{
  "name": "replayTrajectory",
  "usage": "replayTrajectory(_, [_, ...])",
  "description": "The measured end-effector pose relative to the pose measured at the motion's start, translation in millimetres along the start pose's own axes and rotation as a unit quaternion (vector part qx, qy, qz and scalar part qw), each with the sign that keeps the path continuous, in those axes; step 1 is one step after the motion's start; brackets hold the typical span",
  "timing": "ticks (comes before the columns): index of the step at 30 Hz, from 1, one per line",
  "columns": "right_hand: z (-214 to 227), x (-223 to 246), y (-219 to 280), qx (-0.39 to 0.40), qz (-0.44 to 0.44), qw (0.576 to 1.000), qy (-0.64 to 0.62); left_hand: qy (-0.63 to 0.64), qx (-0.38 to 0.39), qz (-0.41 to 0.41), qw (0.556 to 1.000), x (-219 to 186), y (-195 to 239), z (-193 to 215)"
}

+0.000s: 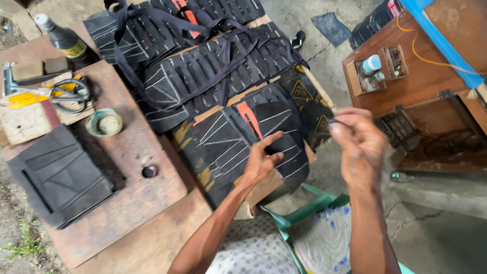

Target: The person assembles black fabric bags by hand, inserting a strap into a slot on the bag and folding the fabric over it. They handle multiple bags, stacking them on a wooden workbench while seated on a low stool.

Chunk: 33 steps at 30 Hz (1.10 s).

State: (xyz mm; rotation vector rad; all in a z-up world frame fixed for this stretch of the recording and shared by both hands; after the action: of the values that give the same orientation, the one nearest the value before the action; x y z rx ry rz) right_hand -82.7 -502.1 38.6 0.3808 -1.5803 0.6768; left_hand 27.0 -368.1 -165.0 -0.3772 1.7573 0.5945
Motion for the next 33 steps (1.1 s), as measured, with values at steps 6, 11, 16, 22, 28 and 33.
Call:
replayTrajectory(6, [115.9,-45.7,-38.9,-0.072,-0.014,0.996,-0.041,0.109,-0.057,-0.047,0.991,46.5,-172.9,-95.5])
replayTrajectory(11, [167.6,-85.2,-46.3,-0.093,-0.048,0.993,-0.045,0.102,-0.093,-0.007,0.99,113.0,-252.9,-118.1])
replayTrajectory(16, [178.9,-123.9,-49.9,-0.079,-0.096,0.991,-0.039,-0.119,-0.144,0.095,0.978,170.5,-256.7,-87.1])
replayTrajectory(22, [175.5,-143.7,-49.2,-0.06,-0.113,0.992,-0.013,-0.257,-0.109,-0.006,0.96,128.7,-207.0,-69.9])
replayTrajectory(28, [169.3,-149.2,-41.9,-0.048,-0.137,0.989,-0.02,-0.683,0.131,-0.058,0.716,120.9,-229.1,-69.6])
replayTrajectory(33, [167.0,-160.8,-36.7,-0.042,-0.141,0.989,-0.017,-0.632,-0.051,-0.142,0.76,87.1,-267.5,-18.6])
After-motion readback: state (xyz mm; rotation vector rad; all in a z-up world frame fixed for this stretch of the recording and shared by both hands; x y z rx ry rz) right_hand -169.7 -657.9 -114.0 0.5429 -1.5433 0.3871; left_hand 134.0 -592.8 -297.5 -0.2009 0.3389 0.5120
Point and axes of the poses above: each hand's wrist, its own y-axis away from the middle knuckle, its own z-axis out of the back of the hand, x = y × z, the point moved 7 cm from there along -y, towards the middle knuckle, and after that the axes turned 1 degree about -y, right-handed, at the moved point
